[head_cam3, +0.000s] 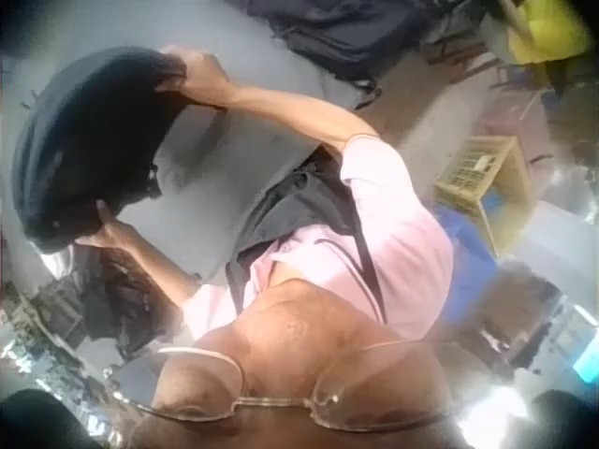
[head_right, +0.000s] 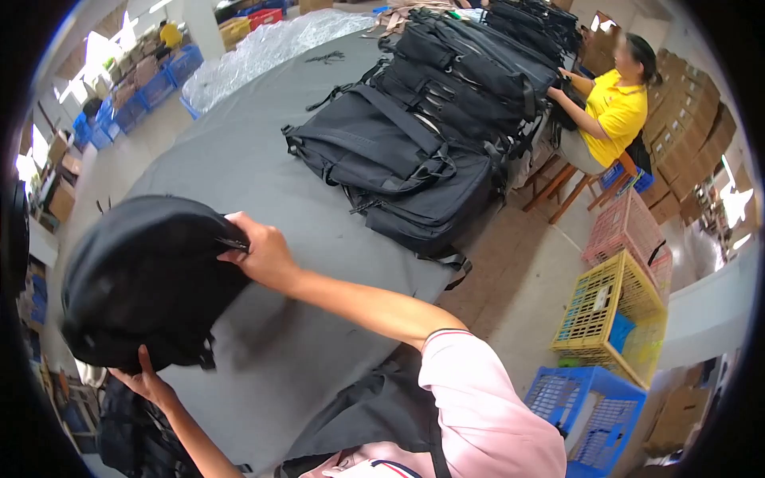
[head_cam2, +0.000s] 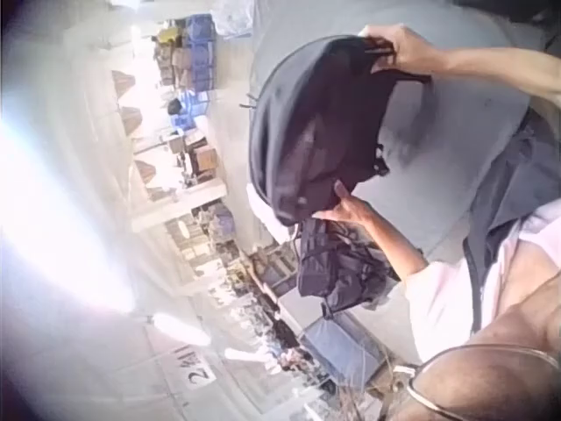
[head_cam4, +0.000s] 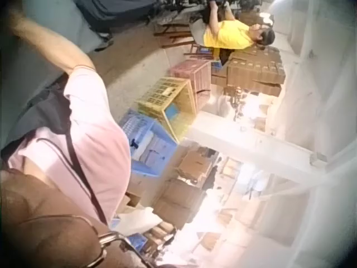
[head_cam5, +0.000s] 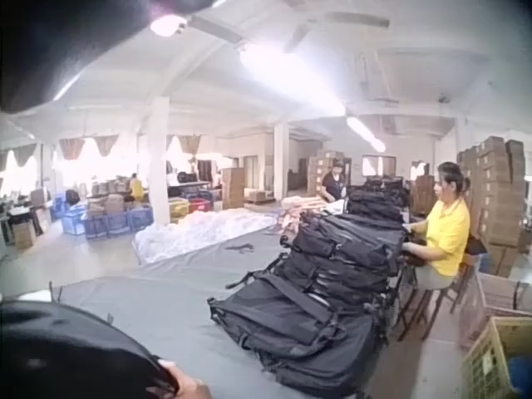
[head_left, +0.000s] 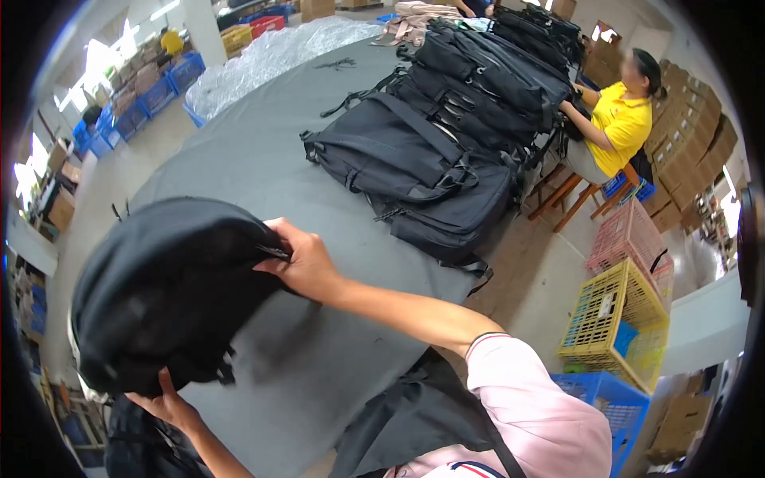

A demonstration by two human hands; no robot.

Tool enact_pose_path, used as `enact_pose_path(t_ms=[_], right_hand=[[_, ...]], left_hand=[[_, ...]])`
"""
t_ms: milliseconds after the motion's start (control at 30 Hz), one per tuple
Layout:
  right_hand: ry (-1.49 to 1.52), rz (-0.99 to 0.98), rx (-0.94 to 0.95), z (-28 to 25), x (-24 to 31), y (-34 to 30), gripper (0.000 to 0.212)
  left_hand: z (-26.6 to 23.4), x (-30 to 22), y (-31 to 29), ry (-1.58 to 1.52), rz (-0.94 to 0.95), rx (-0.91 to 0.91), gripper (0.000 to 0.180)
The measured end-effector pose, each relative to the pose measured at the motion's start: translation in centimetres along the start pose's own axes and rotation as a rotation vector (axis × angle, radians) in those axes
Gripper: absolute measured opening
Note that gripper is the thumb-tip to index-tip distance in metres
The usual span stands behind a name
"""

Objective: The recorder uses small clippers to trim loose threads from various parts of a black backpack, including the straps and handle, while working at a large factory table.

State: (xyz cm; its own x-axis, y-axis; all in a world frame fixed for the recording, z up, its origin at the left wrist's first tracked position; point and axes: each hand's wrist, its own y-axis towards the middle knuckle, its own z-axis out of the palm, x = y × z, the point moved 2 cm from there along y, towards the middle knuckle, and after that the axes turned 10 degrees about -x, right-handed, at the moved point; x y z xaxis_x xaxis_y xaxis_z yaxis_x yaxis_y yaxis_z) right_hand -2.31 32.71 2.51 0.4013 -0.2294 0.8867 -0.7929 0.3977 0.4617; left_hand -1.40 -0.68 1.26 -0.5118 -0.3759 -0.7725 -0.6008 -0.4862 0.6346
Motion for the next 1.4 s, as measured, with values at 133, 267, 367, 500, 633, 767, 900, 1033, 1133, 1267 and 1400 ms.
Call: enact_pose_path(t_ms=[133, 267, 367, 500, 633, 767, 900, 1033, 1133, 1267, 1400], right_hand=[[0.027, -0.18, -0.219, 0.7, 2.3, 1.1, 0.046], [-0.218, -0.596, -0.376, -4.9, 6.5, 4.7, 0.053], [-0.485, -0.58, -0.29, -10.2, 11.6, 8.8, 0.054], [-1.056, -0.55, -0.21, -18.2, 14.4, 16.6, 0.05], [-1.465, -0.43, -0.082, -25.6, 9.7, 23.3, 0.039], [-1.577, -0.268, 0.047, -31.9, -4.1, 19.1, 0.01], [-1.405, -0.259, 0.038, -39.9, -16.8, 9.3, 0.026], [-1.132, -0.709, 0.042, -34.7, -13.5, 9.5, 0.022], [-1.116, -0.011, 0.068, -36.9, -16.5, 10.8, 0.029], [-0.847, 0.236, -0.091, -40.8, -12.3, 10.5, 0.021], [-1.02, 0.077, -0.214, -40.3, -5.7, 11.7, 0.024]], left_hand=[[1.5, -0.4, 3.0, -0.044, 0.071, -0.016, 0.06], [7.1, -9.3, 1.8, -0.133, -0.056, 0.059, 0.059], [12.0, -10.1, 1.5, -0.439, -0.524, 0.269, 0.065], [22.9, -12.6, -2.3, -0.55, -0.804, 0.591, 0.048], [33.0, -12.6, -8.1, -0.575, -0.917, 0.725, 0.096], [36.5, -11.0, -18.7, -0.289, -0.957, 1.309, 0.109], [37.9, -8.7, -25.7, -0.347, -1.064, 1.328, 0.106], [36.5, -5.7, -23.8, -0.353, -0.971, 1.24, 0.092], [33.4, -2.9, -24.1, -0.302, -0.797, 1.247, 0.069], [24.4, 0.7, -21.9, -0.056, -0.985, 1.187, 0.055], [10.3, 6.8, -17.1, 0.152, -1.018, 0.717, 0.049]])
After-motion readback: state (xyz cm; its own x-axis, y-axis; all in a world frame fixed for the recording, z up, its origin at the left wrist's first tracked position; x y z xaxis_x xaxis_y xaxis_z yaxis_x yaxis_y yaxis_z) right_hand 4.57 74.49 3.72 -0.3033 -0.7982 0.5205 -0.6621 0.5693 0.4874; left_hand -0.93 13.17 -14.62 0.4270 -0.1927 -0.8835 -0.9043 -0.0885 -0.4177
